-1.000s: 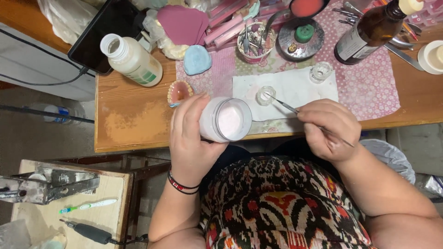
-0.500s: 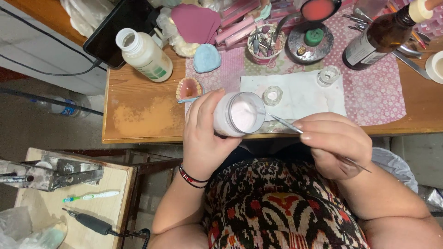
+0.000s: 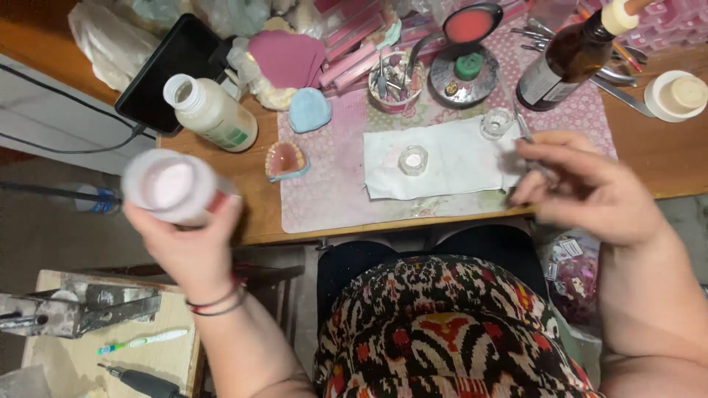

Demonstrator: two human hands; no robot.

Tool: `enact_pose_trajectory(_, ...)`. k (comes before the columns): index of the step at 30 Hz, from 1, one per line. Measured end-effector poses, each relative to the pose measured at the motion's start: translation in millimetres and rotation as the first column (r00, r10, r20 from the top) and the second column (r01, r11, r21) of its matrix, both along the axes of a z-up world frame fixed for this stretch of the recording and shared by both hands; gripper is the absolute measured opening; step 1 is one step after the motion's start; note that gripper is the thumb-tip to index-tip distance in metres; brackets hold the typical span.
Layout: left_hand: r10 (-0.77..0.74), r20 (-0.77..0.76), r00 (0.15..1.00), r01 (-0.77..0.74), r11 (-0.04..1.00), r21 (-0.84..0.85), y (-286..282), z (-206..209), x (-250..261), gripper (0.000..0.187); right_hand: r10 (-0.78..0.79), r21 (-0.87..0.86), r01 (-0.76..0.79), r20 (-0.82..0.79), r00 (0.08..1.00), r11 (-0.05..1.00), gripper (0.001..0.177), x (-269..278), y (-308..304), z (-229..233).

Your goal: Mixing acrylic powder and liquid in a small dish and applying the mixture to a dental model using a tool.

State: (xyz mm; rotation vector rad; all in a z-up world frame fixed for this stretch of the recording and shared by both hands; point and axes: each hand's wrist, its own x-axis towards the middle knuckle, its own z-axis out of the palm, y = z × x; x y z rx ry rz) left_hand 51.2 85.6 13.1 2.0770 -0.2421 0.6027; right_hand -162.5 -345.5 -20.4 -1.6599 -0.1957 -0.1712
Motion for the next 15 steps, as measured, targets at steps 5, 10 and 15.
enact_pose_trajectory(5, 0.112, -0.002, 0.994, -0.112, 0.993, 0.027, 31, -26, 44, 0.087, -0.367, -0.728, 0.443, 0.276, 0.888, 0.523, 0.017, -1, -23, -23)
enact_pose_trajectory(10, 0.219, -0.063, 0.974, -0.218, 0.976, 0.030, 32, -37, 55, 0.096, -0.316, -0.751, 0.497, 0.390, 0.865, 0.434, 0.024, 4, -24, -33)
enact_pose_trajectory(15, 0.177, 0.145, 0.974, -0.177, 0.984, -0.009, 26, -27, 46, 0.115, -0.284, -0.830, 0.460, 0.379, 0.881, 0.317, 0.024, 4, -35, -46)
